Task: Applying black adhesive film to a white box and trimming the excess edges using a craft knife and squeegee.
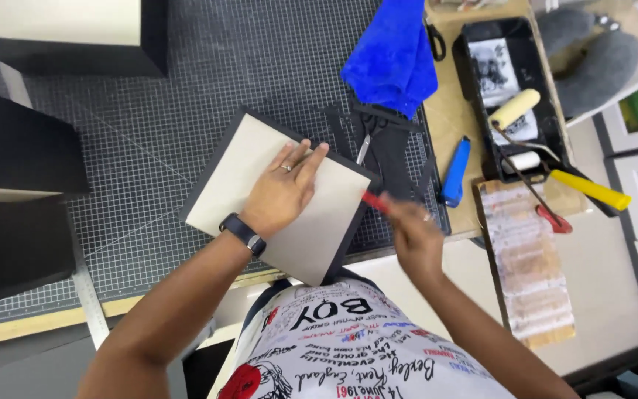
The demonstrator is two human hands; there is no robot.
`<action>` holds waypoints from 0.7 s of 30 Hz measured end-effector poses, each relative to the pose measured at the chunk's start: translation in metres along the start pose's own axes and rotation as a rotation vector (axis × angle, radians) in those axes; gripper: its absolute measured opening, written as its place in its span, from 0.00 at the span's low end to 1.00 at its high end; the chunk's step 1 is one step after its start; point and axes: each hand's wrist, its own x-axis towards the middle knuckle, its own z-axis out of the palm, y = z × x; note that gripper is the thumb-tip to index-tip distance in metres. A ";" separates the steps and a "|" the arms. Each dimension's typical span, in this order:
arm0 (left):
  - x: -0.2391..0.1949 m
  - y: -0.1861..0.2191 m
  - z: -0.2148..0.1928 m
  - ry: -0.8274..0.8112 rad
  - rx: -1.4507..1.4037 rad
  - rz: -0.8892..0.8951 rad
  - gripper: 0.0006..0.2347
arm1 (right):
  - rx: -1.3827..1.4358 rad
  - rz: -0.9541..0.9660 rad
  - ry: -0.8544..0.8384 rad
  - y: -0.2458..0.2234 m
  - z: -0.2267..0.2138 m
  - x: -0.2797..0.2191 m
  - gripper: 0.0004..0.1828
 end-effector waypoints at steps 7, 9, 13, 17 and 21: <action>0.002 -0.005 0.006 0.017 0.031 -0.014 0.28 | -0.084 -0.104 0.079 0.002 0.005 0.013 0.24; -0.002 -0.004 0.012 0.016 0.030 0.010 0.28 | -0.165 -0.147 -0.058 -0.002 -0.011 0.015 0.24; 0.000 -0.008 0.017 0.065 0.007 0.012 0.27 | -0.259 -0.336 0.039 0.005 0.019 0.066 0.20; 0.005 -0.004 0.002 0.076 0.036 -0.040 0.29 | -0.344 -0.366 -0.119 -0.016 0.026 0.049 0.23; 0.017 -0.021 -0.003 -0.070 0.001 -0.152 0.35 | -0.081 -0.235 -0.286 -0.020 0.013 0.074 0.26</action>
